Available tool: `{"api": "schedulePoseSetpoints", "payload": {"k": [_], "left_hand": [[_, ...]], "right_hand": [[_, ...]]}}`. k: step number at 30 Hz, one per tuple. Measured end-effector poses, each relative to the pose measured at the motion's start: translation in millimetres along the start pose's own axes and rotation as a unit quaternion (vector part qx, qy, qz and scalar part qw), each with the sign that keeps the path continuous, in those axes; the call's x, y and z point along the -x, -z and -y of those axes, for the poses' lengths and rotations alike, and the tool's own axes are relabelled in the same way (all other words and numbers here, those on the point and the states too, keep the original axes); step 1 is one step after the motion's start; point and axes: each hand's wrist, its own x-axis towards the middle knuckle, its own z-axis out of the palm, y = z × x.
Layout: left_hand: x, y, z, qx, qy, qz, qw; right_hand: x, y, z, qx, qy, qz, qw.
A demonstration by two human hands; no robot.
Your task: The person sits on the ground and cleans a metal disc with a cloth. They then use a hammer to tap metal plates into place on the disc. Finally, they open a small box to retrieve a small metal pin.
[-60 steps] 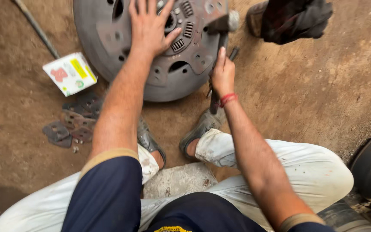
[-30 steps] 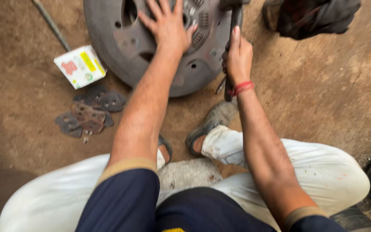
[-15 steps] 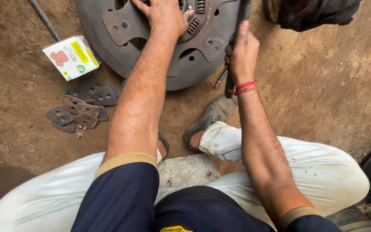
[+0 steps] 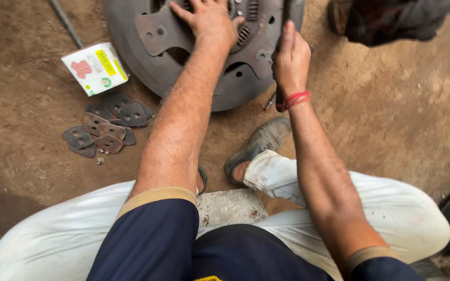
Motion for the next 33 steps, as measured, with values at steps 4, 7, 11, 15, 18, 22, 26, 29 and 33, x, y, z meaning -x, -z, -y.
{"api": "schedulePoseSetpoints", "payload": {"k": [4,7,11,15,18,22,26,29,33], "left_hand": [[1,-5,-1,-0.014,0.004,-0.024,1.0],[-1,-2,-1,-0.011,0.014,-0.024,1.0],[-9,-8,3,-0.008,0.024,0.042,0.999],[-10,-4,1,-0.01,0.015,0.076,0.997],[-6,2,-6,-0.012,0.024,0.059,0.998],[-20,1,-5,-0.01,0.01,0.113,0.994],[-7,2,-5,0.001,0.028,0.056,0.998],[-11,0,1,-0.005,0.029,0.058,0.998],[-5,1,0,-0.006,0.011,0.052,0.999]], "right_hand": [[-23,-17,-6,0.092,0.173,-0.053,0.979],[-40,2,-1,0.049,0.049,0.019,0.997],[-61,-8,-3,0.006,0.079,-0.012,0.997],[-77,-9,-10,0.102,0.179,0.034,0.978],[-92,-3,-1,0.1,0.153,0.022,0.983],[-43,-20,-7,0.001,0.035,-0.025,0.999],[-31,-4,3,0.01,0.025,-0.011,1.0],[7,-15,-8,0.01,0.035,-0.06,0.998],[41,-6,-17,0.103,-0.009,-0.03,0.994]]}}
